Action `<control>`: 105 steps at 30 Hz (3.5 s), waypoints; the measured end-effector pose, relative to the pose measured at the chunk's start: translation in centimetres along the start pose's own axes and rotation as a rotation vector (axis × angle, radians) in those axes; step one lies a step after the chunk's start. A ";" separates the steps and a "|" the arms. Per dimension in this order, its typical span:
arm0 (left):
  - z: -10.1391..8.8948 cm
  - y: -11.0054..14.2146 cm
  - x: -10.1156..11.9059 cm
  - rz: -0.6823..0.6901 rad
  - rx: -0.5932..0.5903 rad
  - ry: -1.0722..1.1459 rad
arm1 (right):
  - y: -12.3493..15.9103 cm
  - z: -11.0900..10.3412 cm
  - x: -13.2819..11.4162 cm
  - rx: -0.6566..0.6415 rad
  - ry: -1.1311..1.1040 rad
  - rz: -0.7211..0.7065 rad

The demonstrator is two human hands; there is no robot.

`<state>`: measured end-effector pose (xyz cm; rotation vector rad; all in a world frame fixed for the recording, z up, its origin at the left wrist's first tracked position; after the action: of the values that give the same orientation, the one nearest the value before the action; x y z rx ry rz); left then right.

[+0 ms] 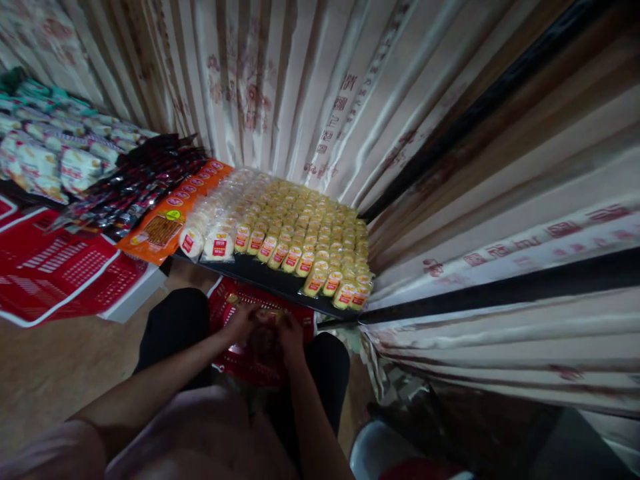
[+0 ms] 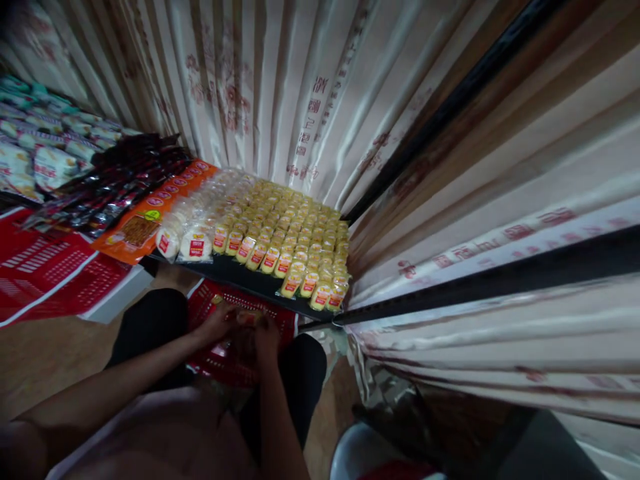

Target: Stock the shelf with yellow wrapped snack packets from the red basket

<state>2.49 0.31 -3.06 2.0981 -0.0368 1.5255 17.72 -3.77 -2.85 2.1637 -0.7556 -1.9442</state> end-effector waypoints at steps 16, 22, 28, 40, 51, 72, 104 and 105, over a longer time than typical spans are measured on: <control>-1.0 5.3 5.1 0.027 -0.011 0.456 | 3.4 -0.6 -4.8 -0.099 -0.430 0.022; -0.7 5.5 6.1 0.035 0.010 0.439 | 4.2 0.8 -4.4 -0.153 -0.449 0.032; -1.2 5.0 7.0 0.044 0.014 0.329 | 3.5 1.4 -3.2 -0.115 -0.518 0.087; -2.2 1.5 10.2 0.277 0.040 -0.138 | 2.7 0.2 -6.3 0.122 0.041 -0.165; -1.5 -2.7 18.5 0.409 -0.047 -0.702 | 3.0 0.0 -9.2 0.176 0.340 -0.524; 0.1 -4.7 15.7 0.596 0.213 -0.421 | -0.4 0.2 -7.6 0.329 0.522 -0.716; -2.5 -1.0 10.6 0.657 0.437 -0.375 | 4.1 -0.1 -4.7 0.185 0.594 -0.781; -3.3 -0.6 10.4 0.664 0.501 -0.381 | 4.1 -0.1 -5.1 0.176 0.603 -0.814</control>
<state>3.56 5.18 6.64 2.9633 -0.5997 1.5602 16.47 -5.05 3.47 3.2595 0.0944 -1.2823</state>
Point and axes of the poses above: each hand's wrist, its own y-axis away from the middle knuckle, its own z-axis out of the palm, x = y × z, the point moved 1 cm from there along -y, towards the middle knuckle, and after that the axes turned 8 degrees about -x, right-handed, at the moved point
